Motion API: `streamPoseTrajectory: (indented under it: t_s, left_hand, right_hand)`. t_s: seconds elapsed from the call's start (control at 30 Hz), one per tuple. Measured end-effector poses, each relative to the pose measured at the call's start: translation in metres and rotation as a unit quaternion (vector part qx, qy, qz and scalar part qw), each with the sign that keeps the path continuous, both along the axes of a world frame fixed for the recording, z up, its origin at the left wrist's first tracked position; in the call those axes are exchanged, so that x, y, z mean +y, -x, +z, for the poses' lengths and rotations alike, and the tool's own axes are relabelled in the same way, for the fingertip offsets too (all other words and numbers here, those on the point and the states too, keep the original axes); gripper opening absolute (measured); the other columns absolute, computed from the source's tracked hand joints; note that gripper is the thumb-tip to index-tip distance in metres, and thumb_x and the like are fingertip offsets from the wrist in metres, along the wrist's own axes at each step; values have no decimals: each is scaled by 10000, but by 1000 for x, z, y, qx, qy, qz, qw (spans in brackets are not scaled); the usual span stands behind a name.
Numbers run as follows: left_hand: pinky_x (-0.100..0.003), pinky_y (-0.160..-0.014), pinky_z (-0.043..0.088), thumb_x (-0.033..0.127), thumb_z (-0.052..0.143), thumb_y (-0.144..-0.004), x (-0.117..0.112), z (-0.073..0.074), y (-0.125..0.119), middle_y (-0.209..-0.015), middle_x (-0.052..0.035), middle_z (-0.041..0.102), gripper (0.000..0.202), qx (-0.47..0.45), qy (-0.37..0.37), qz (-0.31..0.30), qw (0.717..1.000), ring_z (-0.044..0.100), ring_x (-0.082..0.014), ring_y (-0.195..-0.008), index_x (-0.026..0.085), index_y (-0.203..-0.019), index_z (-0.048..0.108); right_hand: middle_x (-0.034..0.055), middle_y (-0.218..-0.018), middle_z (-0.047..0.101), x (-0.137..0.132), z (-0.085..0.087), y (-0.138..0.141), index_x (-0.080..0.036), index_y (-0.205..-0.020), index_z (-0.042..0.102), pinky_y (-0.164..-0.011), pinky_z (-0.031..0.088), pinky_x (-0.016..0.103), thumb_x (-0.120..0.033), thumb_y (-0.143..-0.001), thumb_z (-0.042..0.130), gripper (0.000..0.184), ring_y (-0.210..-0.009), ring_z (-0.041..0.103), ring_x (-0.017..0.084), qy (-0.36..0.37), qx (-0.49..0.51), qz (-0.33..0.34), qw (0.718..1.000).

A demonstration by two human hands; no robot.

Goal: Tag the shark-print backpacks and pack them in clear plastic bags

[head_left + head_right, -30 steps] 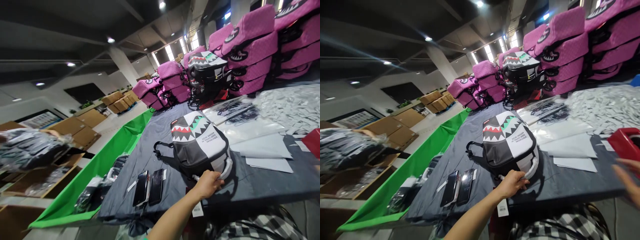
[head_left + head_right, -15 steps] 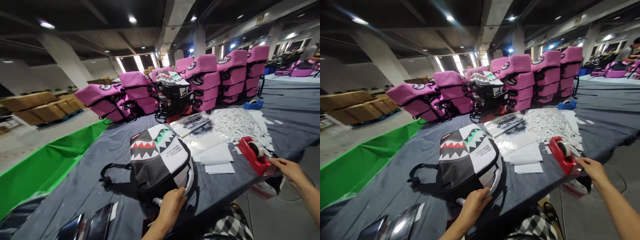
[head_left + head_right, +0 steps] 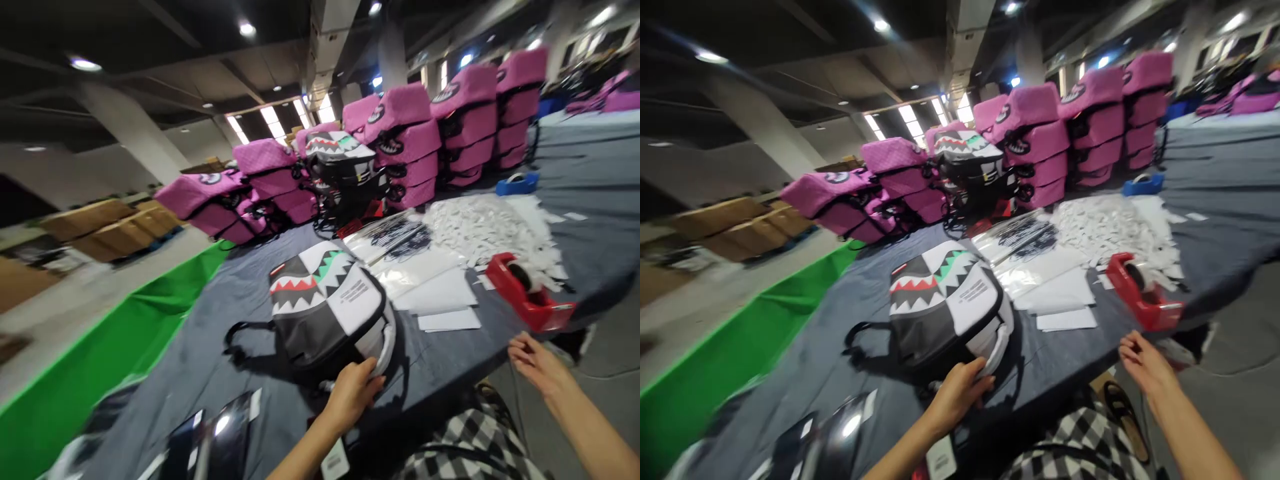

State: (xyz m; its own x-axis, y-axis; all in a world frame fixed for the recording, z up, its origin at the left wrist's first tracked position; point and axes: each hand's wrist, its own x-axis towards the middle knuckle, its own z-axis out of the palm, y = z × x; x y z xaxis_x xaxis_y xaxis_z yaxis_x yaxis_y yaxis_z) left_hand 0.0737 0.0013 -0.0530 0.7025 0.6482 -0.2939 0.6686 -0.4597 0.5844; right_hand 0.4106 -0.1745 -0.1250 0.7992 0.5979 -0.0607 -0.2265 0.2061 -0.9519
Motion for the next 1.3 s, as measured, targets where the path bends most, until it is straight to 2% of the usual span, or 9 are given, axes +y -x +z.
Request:
streamPoseTrajectory:
  t_s: [0.17,0.3,0.4,0.53,0.73,0.87,1.1,1.2,1.3]
  left_hand:
    - [-190,-573,387,404,646,-873,4,2,-1,-655,48,629,277,-8,63,24,998,627,-110,-562,206,-771,480]
    - [-230,-543,414,615,700,-799,10,-2,0,-733,17,648,469,-53,136,46,988,606,-130,-539,205,-794,475]
    - [-236,-542,407,766,712,-692,11,2,0,-695,31,602,620,-69,162,39,984,608,-145,-563,209,-806,463]
    - [-217,-557,358,711,812,-621,9,10,0,-591,59,523,631,-43,89,20,995,606,-145,-610,202,-730,457]
    - [-209,-593,421,435,479,-989,5,10,1,-703,20,668,298,-45,104,30,993,619,-114,-553,170,-912,593]
    - [-212,-613,453,364,456,-1004,3,11,0,-756,5,708,259,-56,107,16,993,609,-108,-531,168,-994,623]
    - [-259,-723,497,361,467,-1016,-4,15,-1,-734,-18,727,303,-16,37,10,999,653,-149,-593,190,-1150,679]
    - [-264,-720,499,353,477,-1012,-5,16,-2,-729,-17,723,299,-18,25,16,999,664,-161,-612,208,-1159,693]
    - [-254,-702,497,362,477,-1012,-4,12,-2,-733,-10,717,312,-21,26,13,999,661,-157,-612,216,-1193,686]
  right_hand:
    - [-66,-566,396,63,8,152,-222,-743,458,-402,181,180,-691,-708,807,586,-464,275,63,13,143,278,950]
    - [-66,-539,450,83,6,208,-219,-775,475,-435,212,193,-804,-639,779,673,-463,332,69,18,110,308,945]
    - [-70,-529,456,92,-7,213,-222,-773,471,-445,236,195,-848,-611,756,707,-465,347,74,27,98,303,948]
    - [-75,-529,449,97,-16,213,-226,-772,466,-440,227,194,-828,-623,766,688,-463,348,75,27,91,307,947]
    - [-49,-551,501,94,-14,213,-224,-773,504,-423,278,202,-855,-623,739,690,-466,400,95,37,68,329,941]
    - [-30,-610,547,95,-15,207,-220,-841,560,-448,362,231,-850,-669,708,670,-500,440,112,25,22,377,926]
    - [-64,-496,452,122,-31,201,-228,-748,486,-417,241,228,-855,-532,763,718,-419,338,88,66,64,416,905]
    - [-101,-463,361,118,-37,201,-227,-763,504,-381,157,202,-815,-437,824,745,-380,236,55,110,112,378,912]
    - [-124,-513,314,99,-33,201,-215,-897,571,-376,143,152,-665,-568,890,642,-407,193,27,92,188,360,909]
